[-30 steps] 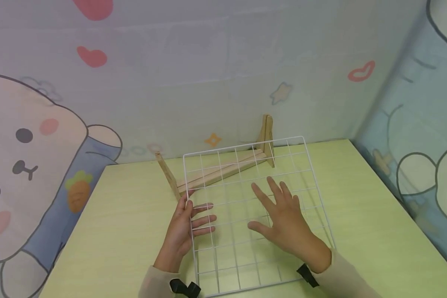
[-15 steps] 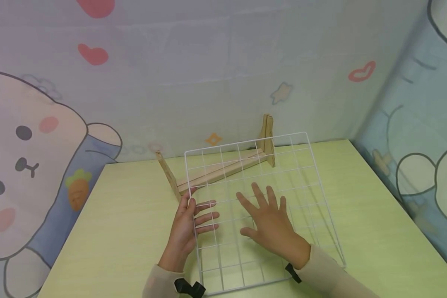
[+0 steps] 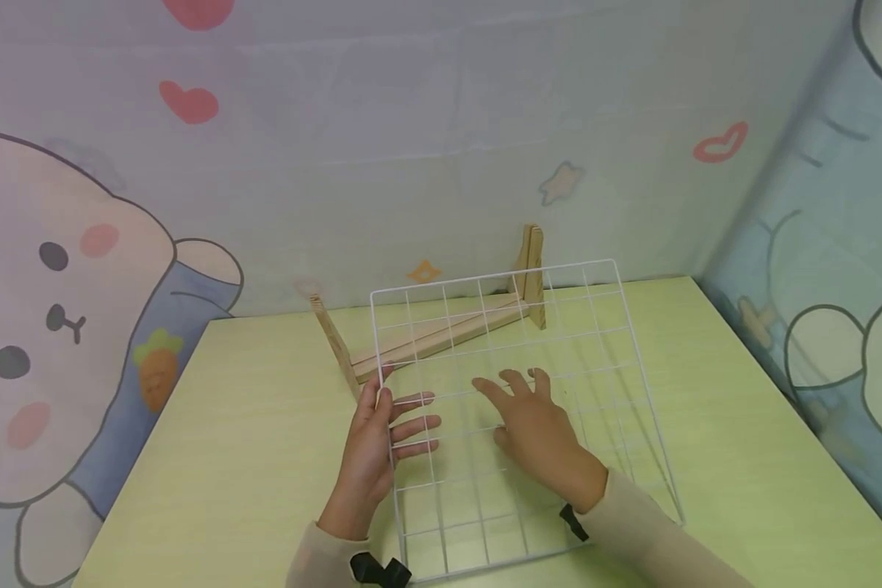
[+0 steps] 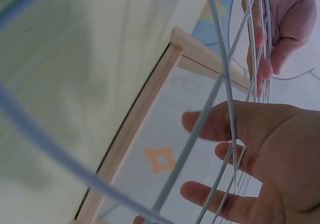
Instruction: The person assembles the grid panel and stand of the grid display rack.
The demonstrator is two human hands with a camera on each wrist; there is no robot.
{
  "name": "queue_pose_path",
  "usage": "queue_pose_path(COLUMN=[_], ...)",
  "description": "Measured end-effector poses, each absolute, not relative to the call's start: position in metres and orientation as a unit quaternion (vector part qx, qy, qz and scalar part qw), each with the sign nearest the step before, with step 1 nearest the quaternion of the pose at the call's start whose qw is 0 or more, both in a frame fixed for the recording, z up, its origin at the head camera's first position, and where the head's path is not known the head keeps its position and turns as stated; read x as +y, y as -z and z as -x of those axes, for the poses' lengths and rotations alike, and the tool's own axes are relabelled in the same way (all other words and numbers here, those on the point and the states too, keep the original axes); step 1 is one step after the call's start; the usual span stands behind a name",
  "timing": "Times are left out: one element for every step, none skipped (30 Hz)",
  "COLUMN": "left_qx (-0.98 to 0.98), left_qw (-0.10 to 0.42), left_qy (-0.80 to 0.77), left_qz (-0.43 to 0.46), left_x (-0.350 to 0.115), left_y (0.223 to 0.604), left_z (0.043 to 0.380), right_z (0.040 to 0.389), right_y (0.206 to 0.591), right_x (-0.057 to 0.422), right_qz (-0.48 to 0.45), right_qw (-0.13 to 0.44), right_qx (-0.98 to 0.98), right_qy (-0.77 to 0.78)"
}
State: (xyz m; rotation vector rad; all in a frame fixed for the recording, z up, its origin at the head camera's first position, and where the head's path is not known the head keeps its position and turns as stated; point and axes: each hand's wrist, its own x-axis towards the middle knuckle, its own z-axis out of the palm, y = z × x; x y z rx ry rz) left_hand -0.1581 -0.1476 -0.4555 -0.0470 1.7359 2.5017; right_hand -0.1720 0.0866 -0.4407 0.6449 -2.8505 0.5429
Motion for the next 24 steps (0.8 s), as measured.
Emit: queue_pose_path(left_qx=[0.567, 0.566, 0.564, 0.562, 0.560, 0.559, 0.560, 0.561, 0.564, 0.567, 0.573, 0.580, 0.589, 0.600, 0.613, 0.628, 0.643, 0.659, 0.677, 0.696, 0.715, 0.732, 0.747, 0.759], left_qw=[0.049, 0.051, 0.053, 0.056, 0.058, 0.059, 0.060, 0.063, 0.065, 0.067, 0.070, 0.073, 0.077, 0.081, 0.083, 0.084, 0.084, 0.084, 0.082, 0.080, 0.079, 0.076, 0.071, 0.066], left_qy=[-0.822, -0.823, -0.824, -0.825, -0.826, -0.827, -0.826, -0.825, -0.823, -0.821, -0.817, -0.811, -0.804, -0.795, -0.785, -0.773, -0.760, -0.747, -0.731, -0.713, -0.695, -0.677, -0.661, -0.647], left_qz=[0.014, 0.013, 0.013, 0.013, 0.014, 0.015, 0.014, 0.012, 0.010, 0.005, -0.001, -0.008, -0.016, -0.023, -0.029, -0.034, -0.036, -0.034, -0.029, -0.022, -0.014, -0.005, 0.005, 0.015], left_x=[-0.147, -0.147, -0.147, -0.147, -0.147, -0.147, -0.147, -0.148, -0.148, -0.149, -0.150, -0.152, -0.153, -0.155, -0.157, -0.159, -0.161, -0.164, -0.167, -0.171, -0.174, -0.178, -0.183, -0.187], left_y=[0.455, 0.455, 0.455, 0.456, 0.456, 0.457, 0.457, 0.458, 0.458, 0.458, 0.459, 0.459, 0.459, 0.459, 0.458, 0.458, 0.458, 0.457, 0.456, 0.455, 0.454, 0.452, 0.451, 0.450], left_z=[0.158, 0.158, 0.158, 0.158, 0.158, 0.158, 0.157, 0.157, 0.157, 0.157, 0.157, 0.157, 0.157, 0.156, 0.156, 0.155, 0.155, 0.155, 0.155, 0.155, 0.156, 0.157, 0.159, 0.160], right_z=[0.173, 0.174, 0.174, 0.175, 0.175, 0.175, 0.175, 0.175, 0.175, 0.175, 0.175, 0.175, 0.175, 0.175, 0.175, 0.175, 0.175, 0.175, 0.175, 0.175, 0.175, 0.175, 0.175, 0.175], right_y=[0.441, 0.441, 0.441, 0.441, 0.441, 0.441, 0.441, 0.441, 0.440, 0.440, 0.440, 0.440, 0.439, 0.439, 0.439, 0.440, 0.440, 0.440, 0.441, 0.441, 0.441, 0.442, 0.442, 0.442], right_x=[0.087, 0.087, 0.087, 0.088, 0.088, 0.088, 0.088, 0.089, 0.089, 0.089, 0.090, 0.090, 0.091, 0.092, 0.093, 0.094, 0.095, 0.096, 0.097, 0.098, 0.098, 0.098, 0.099, 0.099], right_qz=[-0.216, -0.216, -0.215, -0.215, -0.215, -0.214, -0.214, -0.213, -0.212, -0.211, -0.210, -0.210, -0.209, -0.209, -0.209, -0.209, -0.208, -0.208, -0.209, -0.211, -0.213, -0.216, -0.218, -0.220], right_qw=[0.086, 0.086, 0.085, 0.082, 0.079, 0.075, 0.072, 0.068, 0.065, 0.062, 0.060, 0.058, 0.057, 0.057, 0.058, 0.059, 0.061, 0.064, 0.066, 0.068, 0.070, 0.073, 0.075, 0.077], right_qx=[-0.956, -0.956, -0.956, -0.956, -0.956, -0.956, -0.955, -0.955, -0.954, -0.954, -0.953, -0.952, -0.952, -0.952, -0.951, -0.951, -0.951, -0.951, -0.950, -0.949, -0.949, -0.948, -0.947, -0.947], right_qy=[-0.181, -0.182, -0.182, -0.183, -0.186, -0.188, -0.191, -0.195, -0.200, -0.205, -0.210, -0.214, -0.217, -0.218, -0.220, -0.221, -0.221, -0.221, -0.222, -0.223, -0.223, -0.223, -0.222, -0.222])
